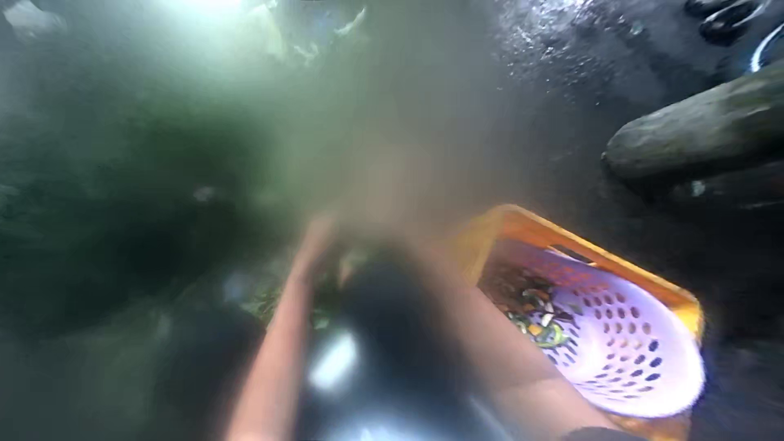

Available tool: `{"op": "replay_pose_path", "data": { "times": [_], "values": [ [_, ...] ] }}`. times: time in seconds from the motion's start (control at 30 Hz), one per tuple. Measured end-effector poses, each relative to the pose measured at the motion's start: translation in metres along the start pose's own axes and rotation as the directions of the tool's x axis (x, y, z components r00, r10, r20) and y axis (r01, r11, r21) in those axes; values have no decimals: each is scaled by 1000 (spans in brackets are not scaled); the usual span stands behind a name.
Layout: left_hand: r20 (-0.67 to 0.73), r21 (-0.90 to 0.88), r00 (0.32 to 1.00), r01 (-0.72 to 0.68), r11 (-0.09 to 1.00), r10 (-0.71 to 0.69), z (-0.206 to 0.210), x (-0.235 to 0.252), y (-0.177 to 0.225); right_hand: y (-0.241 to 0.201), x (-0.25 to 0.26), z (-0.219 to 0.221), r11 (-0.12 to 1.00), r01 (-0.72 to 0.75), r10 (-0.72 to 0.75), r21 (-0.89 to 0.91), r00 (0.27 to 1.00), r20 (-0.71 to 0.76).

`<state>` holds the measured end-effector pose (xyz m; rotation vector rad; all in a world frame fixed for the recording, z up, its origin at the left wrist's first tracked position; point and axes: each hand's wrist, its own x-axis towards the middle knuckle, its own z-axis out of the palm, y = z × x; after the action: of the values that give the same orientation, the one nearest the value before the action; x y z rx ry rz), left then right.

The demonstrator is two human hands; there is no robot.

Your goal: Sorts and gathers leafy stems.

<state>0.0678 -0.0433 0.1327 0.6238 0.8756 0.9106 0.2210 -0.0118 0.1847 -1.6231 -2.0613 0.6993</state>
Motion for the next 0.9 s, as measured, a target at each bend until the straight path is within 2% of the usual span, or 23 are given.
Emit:
{"op": "replay_pose_path", "data": {
  "times": [0.03, 0.1, 0.17, 0.2, 0.23, 0.27, 0.3, 0.33, 0.37, 0.4, 0.47, 0.5, 0.53, 0.63, 0.73, 0.8, 0.87, 0.9],
  "values": [
    [17, -13, 1000, 15, 1000, -15, -2, 0, -4, -1, -3, 3, 999, -40, 40, -8, 999, 28],
    [55, -50, 998, 26, 998, -23, -1, 0, -8, 7, -5, 12, 998, -20, 18, -62, 999, -37],
    [83, -75, 996, 23, 997, -16, -2, -3, -9, 20, -1, 8, 985, -27, 4, -170, 991, -131],
    [88, -66, 996, 27, 997, -21, -3, -6, -7, 35, 7, 5, 971, -35, -21, -235, 973, -231],
    [85, -51, 996, 31, 998, -26, -4, -7, -4, 52, 16, 2, 954, -56, -58, -294, 930, -364],
    [85, -45, 996, 32, 998, -29, -5, -8, -4, 55, 23, -3, 938, -101, -87, -330, 855, -511],
    [85, -37, 996, 31, 999, -28, -6, -7, -4, 43, 21, -10, 935, -154, -66, -320, 811, -582],
    [86, -19, 996, 28, 999, -26, -7, -7, -3, 13, 9, -23, 925, -237, 47, -297, 848, -528],
    [91, 7, 996, 23, 1000, -24, -7, -6, -3, -28, -8, -42, 894, -346, 258, -284, 917, -305],
    [102, 23, 995, 19, 1000, -21, -8, -5, -4, -42, -20, -44, 899, -338, 295, -279, 937, -185],
    [117, 41, 993, 26, 999, -31, -8, -2, -9, -23, -31, -30, 958, -133, 116, -255, 990, -82],
    [118, 53, 992, 28, 998, -34, -6, -2, -10, -16, -30, -23, 966, -35, 12, -255, 996, -89],
    [111, 68, 993, 24, 997, -31, -5, -2, -11, -13, -29, -18, 967, -7, -21, -254, 994, -105],
    [26, 132, 999, -37, 991, 34, -6, -2, -11, -14, -28, -13, 967, -78, 51, -244, 992, -112],
    [-119, 216, 988, -76, 974, 103, -7, -4, -17, -14, -31, -10, 960, 57, -69, -275, 997, -36],
    [-186, 373, 969, -83, 924, 162, -8, -3, -19, -8, -30, -8, 936, 152, -169, -319, 985, -28],
    [-237, 536, 939, -87, 839, 249, -8, -3, -22, 15, -24, -10, 922, 129, -159, -366, 986, -52],
    [-248, 621, 920, -90, 779, 304, -7, -3, -22, 29, -20, -8, 897, 123, -185, -425, 977, -109]
  ]
}}
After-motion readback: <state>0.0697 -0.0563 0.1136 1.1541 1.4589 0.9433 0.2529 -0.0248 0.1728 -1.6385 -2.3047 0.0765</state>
